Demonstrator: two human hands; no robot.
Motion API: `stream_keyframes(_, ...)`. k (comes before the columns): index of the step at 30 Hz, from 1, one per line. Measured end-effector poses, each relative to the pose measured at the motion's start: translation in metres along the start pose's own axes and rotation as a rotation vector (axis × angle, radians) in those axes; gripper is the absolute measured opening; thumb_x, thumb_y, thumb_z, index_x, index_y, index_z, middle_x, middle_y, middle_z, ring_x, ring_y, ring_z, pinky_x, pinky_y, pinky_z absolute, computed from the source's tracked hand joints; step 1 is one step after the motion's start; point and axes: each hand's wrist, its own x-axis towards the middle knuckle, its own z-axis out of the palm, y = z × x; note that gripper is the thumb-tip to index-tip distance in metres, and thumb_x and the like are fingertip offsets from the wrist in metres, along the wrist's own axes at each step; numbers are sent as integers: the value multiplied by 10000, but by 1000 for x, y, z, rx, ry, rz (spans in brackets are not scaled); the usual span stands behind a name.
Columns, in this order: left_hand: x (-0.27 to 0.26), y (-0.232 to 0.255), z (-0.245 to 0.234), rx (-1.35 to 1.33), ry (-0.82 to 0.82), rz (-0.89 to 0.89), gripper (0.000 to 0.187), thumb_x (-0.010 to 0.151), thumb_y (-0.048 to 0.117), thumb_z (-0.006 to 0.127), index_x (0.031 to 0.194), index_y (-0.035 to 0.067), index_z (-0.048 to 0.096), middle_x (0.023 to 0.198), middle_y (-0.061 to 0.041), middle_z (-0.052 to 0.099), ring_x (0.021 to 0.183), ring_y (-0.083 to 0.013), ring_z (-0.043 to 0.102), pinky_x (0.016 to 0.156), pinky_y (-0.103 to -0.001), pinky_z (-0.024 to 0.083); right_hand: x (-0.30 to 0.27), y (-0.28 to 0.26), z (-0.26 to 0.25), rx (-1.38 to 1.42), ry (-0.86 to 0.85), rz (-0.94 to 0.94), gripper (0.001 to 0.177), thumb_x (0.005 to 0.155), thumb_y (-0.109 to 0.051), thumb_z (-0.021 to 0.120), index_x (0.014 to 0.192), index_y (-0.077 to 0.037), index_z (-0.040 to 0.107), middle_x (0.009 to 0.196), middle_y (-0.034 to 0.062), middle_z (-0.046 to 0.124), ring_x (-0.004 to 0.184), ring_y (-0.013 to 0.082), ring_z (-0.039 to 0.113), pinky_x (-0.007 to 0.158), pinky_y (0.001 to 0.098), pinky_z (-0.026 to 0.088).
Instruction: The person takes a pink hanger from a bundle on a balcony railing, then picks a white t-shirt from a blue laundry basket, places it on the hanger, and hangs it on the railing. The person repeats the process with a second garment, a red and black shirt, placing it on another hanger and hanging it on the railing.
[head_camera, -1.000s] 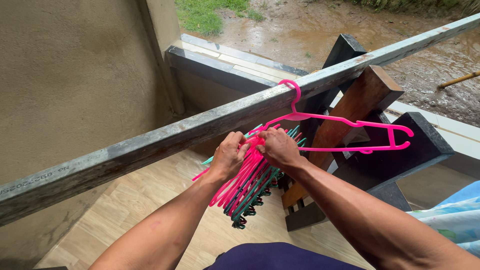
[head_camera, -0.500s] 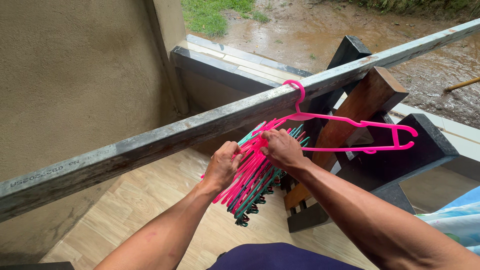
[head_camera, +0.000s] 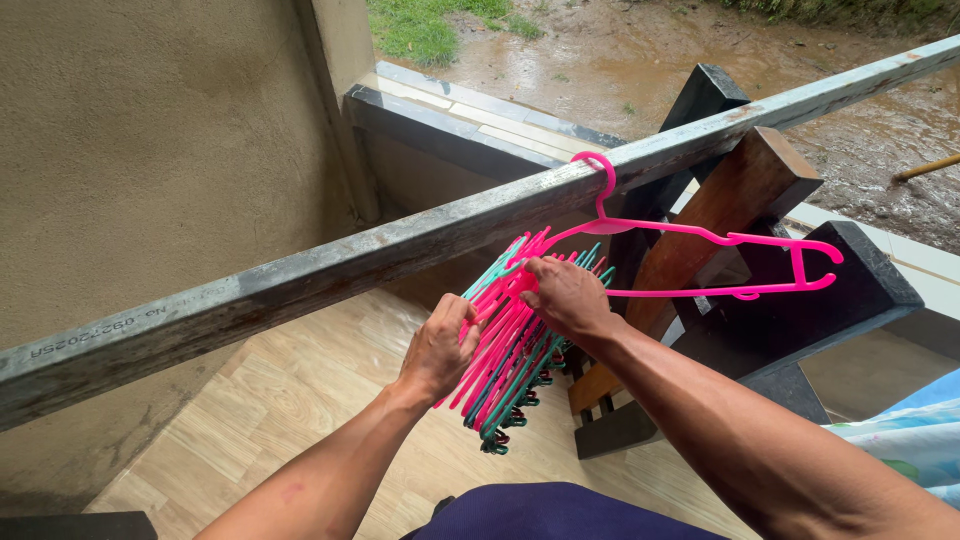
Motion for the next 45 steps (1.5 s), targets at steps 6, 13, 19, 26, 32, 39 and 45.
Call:
stream_keyframes(6,-13,2,-12,79,84,39,114,989,186,601,976,83,554,961,-111,677,811,-316,681,751,-464,554,2,-9,-3,-75,-35,41,531,892,-418,716,1302,-96,614,1196,99,690,1044,275,704,867,429,585)
stream_keyframes(13,-36,9,-25,-14,100,-53,149,1008,237,567,995,90,553,997,-98,701,837,-287,719,716,-448,584,2,-11,-4,-90,-19,40,485,914,-405,702,1287,-102,629,1182,94,695,1011,271,712,864,420,583)
stream_keyframes(19,-53,9,-30,25,144,-91,203,1044,277,530,983,84,507,994,-81,739,708,-283,741,618,-441,600,3,-9,2,-102,-18,48,466,927,-400,691,1251,-70,641,1135,103,713,941,257,723,789,409,609)
stream_keyframes(26,-71,10,-39,102,260,11,184,1039,253,554,1019,79,498,968,-87,762,730,-328,739,593,-465,577,2,-8,0,-94,-56,73,470,941,-420,671,1255,-72,630,1099,108,718,886,241,719,747,402,608)
stream_keyframes(32,-85,16,-48,174,352,22,178,1019,219,588,993,72,490,1003,-81,771,732,-334,736,544,-451,559,0,-12,-1,-79,-30,69,461,937,-427,678,1242,-84,644,1135,108,717,957,286,718,809,431,591)
stream_keyframes(39,-102,21,-53,171,421,19,207,1016,233,585,970,68,469,1036,-79,774,754,-348,739,555,-442,573,-6,-20,-4,-59,-54,87,460,933,-422,681,1254,-96,637,1166,92,716,1000,304,720,863,450,583)
stream_keyframes(45,-90,28,-46,-101,215,-201,223,1051,314,515,1019,97,483,889,-151,754,813,-351,745,702,-468,567,-8,-8,2,-60,-16,7,424,908,-409,711,1214,-120,665,1156,84,724,981,305,711,827,449,575)
